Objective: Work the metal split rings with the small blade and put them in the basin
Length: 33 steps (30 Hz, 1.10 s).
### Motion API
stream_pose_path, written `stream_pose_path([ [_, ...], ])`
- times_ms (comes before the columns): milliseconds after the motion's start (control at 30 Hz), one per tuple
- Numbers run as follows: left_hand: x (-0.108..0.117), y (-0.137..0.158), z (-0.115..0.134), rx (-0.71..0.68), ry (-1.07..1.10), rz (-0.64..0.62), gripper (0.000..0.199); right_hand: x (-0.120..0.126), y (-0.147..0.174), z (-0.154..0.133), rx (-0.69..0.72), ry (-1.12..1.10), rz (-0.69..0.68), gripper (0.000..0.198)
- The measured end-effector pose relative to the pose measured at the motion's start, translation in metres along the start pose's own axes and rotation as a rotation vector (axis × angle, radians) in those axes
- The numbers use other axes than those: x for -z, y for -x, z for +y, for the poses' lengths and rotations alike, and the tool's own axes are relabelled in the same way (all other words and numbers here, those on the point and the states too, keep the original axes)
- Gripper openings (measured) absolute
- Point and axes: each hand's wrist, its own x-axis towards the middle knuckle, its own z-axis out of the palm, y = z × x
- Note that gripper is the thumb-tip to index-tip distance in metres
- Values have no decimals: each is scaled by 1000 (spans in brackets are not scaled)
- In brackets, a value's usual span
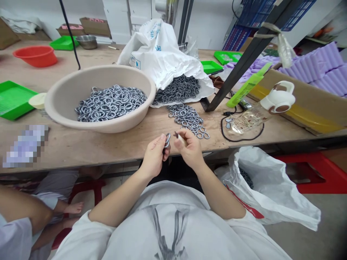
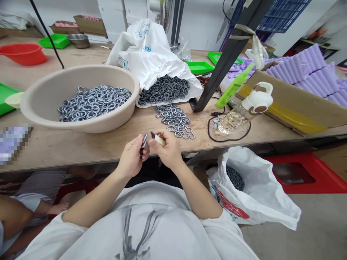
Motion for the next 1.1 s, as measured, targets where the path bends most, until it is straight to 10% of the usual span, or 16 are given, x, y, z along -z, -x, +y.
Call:
stream_pose_path([
  [200, 7, -5, -6, -2, -119, -61, 59, -8, 4, -17, 145, 138, 15, 27],
  [567, 13, -11, -5, -3, -175, -99, 53, 11, -11, -8, -272, -120, -229, 68],
  [1100, 4, -5, -3, 59, 2, -54, 54, -26, 17, 0, -146, -344, 23, 34],
])
